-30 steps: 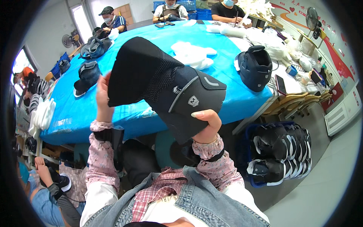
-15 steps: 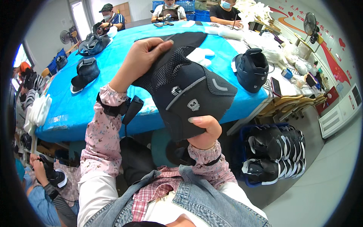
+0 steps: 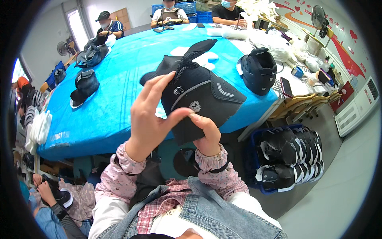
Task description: The person assembles a black shoe upper by folding over edges, inserting a patterned fabric lining, and pressing the components together by hand at a workbench.
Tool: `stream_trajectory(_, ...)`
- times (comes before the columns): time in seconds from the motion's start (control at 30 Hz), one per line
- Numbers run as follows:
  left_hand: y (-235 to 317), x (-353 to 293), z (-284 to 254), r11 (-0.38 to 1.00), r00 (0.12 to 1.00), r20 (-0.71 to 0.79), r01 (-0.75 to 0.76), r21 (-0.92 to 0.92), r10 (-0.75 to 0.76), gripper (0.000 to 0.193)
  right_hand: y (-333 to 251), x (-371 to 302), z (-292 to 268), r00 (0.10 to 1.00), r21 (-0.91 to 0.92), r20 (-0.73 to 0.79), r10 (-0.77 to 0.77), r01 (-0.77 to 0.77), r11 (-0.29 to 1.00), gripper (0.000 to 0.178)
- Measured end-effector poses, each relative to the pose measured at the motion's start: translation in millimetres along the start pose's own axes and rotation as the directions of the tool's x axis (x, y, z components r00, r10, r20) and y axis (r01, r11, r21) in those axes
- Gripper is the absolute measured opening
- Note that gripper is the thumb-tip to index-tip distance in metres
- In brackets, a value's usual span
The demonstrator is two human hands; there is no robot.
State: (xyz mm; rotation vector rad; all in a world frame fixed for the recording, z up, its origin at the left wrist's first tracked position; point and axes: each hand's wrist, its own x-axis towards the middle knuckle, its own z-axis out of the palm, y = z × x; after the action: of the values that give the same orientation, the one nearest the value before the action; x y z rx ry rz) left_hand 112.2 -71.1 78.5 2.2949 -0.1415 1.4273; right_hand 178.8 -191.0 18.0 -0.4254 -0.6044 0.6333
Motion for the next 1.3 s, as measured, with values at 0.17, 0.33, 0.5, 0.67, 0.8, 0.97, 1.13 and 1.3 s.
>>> stream_trajectory(0.17, -18, -13, 6, 0.999, 0.999, 0.009, 0.037, -0.038, -0.037, 0.057, 6, -3, 3, 0.996, -0.266, -0.042, -0.074, 0.06, 0.962, 0.039)
stream_trajectory(0.33, -16, -14, -1, 0.96, 0.953, 0.214, 0.246, -0.137, -0.214, 0.052, 0, -6, 1, 0.963, -0.645, 0.127, -0.237, 0.261, 0.718, 0.036)
stream_trajectory(0.5, -24, -12, -10, 0.879, 0.907, 0.369, 0.335, -0.339, -0.203, 0.039, -5, -11, 3, 0.966, -0.696, 0.179, -0.186, 0.257, 0.671, 0.042)
stream_trajectory(0.67, -17, 6, -26, 0.947, 0.942, 0.335, 0.098, -0.305, 0.01, 0.025, -16, -2, 0, 0.995, -0.276, 0.097, -0.038, 0.063, 0.959, 0.043)
stream_trajectory(0.8, -19, 10, -23, 0.962, 0.962, 0.261, 0.144, -0.23, -0.082, 0.026, -17, 4, 20, 0.995, -0.417, -0.079, -0.06, 0.021, 0.909, 0.037)
stream_trajectory(0.97, -29, 17, -24, 0.97, 0.983, 0.022, 0.178, 0.168, -0.184, 0.034, 14, 10, -13, 0.98, -0.226, 0.196, 0.03, 0.015, 0.974, 0.061)
stream_trajectory(1.13, -26, 40, -28, 0.964, 0.906, 0.383, 0.084, 0.253, -0.18, 0.043, 9, 13, -10, 0.973, -0.228, 0.053, 0.227, -0.209, 0.951, 0.052)
stream_trajectory(1.3, -38, 50, -41, 0.895, 0.645, 0.655, 0.432, 0.114, -0.395, 0.044, 9, 4, 12, 0.971, -0.131, -0.167, 0.172, -0.195, 0.972, 0.037)
